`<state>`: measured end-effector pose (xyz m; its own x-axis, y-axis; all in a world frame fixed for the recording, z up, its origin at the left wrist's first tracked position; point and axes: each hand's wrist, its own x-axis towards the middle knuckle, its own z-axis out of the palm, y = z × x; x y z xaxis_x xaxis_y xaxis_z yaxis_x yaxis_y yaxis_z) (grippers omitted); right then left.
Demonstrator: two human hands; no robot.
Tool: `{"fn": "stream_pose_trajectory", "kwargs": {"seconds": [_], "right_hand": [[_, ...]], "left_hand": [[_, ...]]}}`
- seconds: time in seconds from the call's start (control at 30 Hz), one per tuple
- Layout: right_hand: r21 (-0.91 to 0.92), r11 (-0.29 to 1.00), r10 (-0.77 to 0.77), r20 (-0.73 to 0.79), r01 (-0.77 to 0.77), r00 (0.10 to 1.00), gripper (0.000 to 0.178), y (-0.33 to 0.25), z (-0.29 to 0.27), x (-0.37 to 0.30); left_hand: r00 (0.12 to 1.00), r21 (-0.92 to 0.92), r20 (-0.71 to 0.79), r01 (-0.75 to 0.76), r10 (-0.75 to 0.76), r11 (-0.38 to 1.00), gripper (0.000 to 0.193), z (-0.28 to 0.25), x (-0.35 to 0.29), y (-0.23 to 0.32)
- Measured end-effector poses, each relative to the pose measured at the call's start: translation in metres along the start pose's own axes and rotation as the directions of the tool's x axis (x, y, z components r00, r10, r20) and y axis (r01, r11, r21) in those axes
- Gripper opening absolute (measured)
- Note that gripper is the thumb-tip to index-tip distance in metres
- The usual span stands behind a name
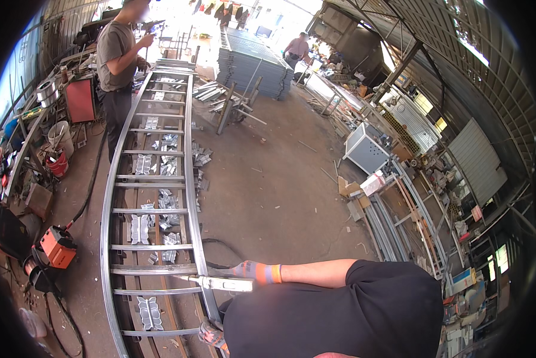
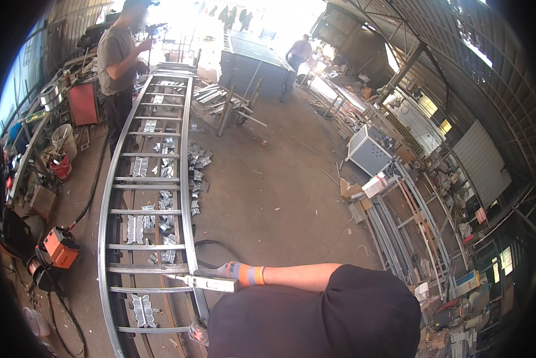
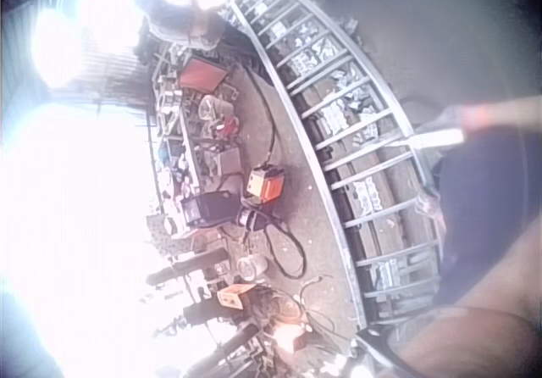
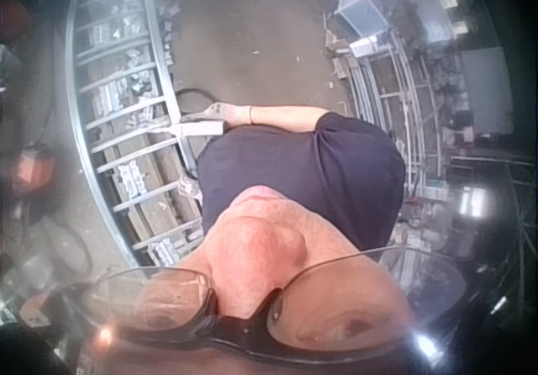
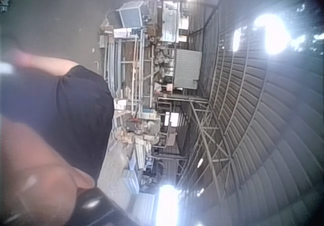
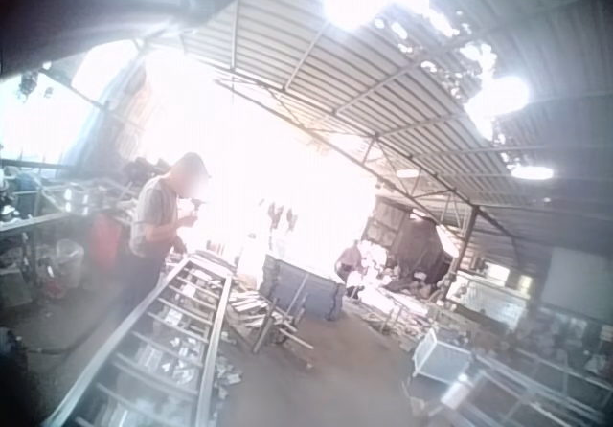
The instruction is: The person welds metal brackets onto a long metal frame using a handheld welding tool. They position each bracket, weld it in place, and move along the frame to repeat the process. Another worker is visible nearby, but the camera wearer performs the welding.
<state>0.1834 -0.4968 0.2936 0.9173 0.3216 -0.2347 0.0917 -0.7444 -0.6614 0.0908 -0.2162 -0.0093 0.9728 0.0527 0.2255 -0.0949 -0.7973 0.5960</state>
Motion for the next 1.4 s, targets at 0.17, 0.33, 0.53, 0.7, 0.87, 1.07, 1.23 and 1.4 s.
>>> {"fn": "stream_pose_trajectory", "kwargs": {"seconds": [0.17, 0.33, 0.53, 0.7, 0.87, 1.07, 1.23, 1.4], "right_hand": [[0.023, 0.998, 0.049, 0.031, -0.05, 0.998, 0.036, -0.011, -0.01, -0.002], [-0.003, 0.992, 0.126, 0.048, -0.127, 0.991, 0.038, -0.011, -0.009, -0.001], [-0.075, 0.996, 0.052, 0.005, -0.051, 0.999, 0.037, 0.0, -0.002, -0.003], [-0.022, 0.999, 0.025, 0.048, -0.024, 0.999, 0.038, 0.003, 0.0, -0.004], [-0.095, 0.995, 0.032, 0.07, -0.025, 0.997, 0.041, 0.014, 0.009, -0.003], [-0.108, 0.994, 0.005, 0.04, -0.001, 0.999, 0.045, 0.021, 0.013, -0.006], [-0.043, 0.998, 0.043, 0.046, -0.041, 0.998, 0.047, 0.006, 0.007, -0.004], [-0.204, 0.979, -0.015, 0.009, 0.017, 1.0, 0.038, 0.01, -0.003, -0.01]], "left_hand": [[1.0, -0.004, -0.005, -0.003, 0.003, 1.0, 0.045, 0.001, 0.001, -0.002], [1.0, -0.007, -0.009, -0.004, 0.003, 1.0, 0.044, 0.003, 0.0, -0.004], [1.0, -0.005, -0.007, -0.01, 0.01, 1.0, 0.044, 0.004, -0.001, -0.005], [1.0, -0.002, -0.012, -0.01, 0.01, 1.0, 0.043, 0.004, -0.001, -0.003], [1.0, -0.006, -0.01, -0.008, 0.008, 1.0, 0.042, 0.002, 0.0, -0.003], [1.0, -0.01, -0.004, -0.008, 0.008, 1.0, 0.042, 0.005, -0.004, -0.007], [1.0, -0.013, 0.011, 0.002, -0.002, 1.0, 0.041, 0.002, -0.007, -0.011], [0.998, 0.04, -0.051, -0.04, 0.042, 0.998, 0.035, -0.017, 0.002, 0.018]]}}
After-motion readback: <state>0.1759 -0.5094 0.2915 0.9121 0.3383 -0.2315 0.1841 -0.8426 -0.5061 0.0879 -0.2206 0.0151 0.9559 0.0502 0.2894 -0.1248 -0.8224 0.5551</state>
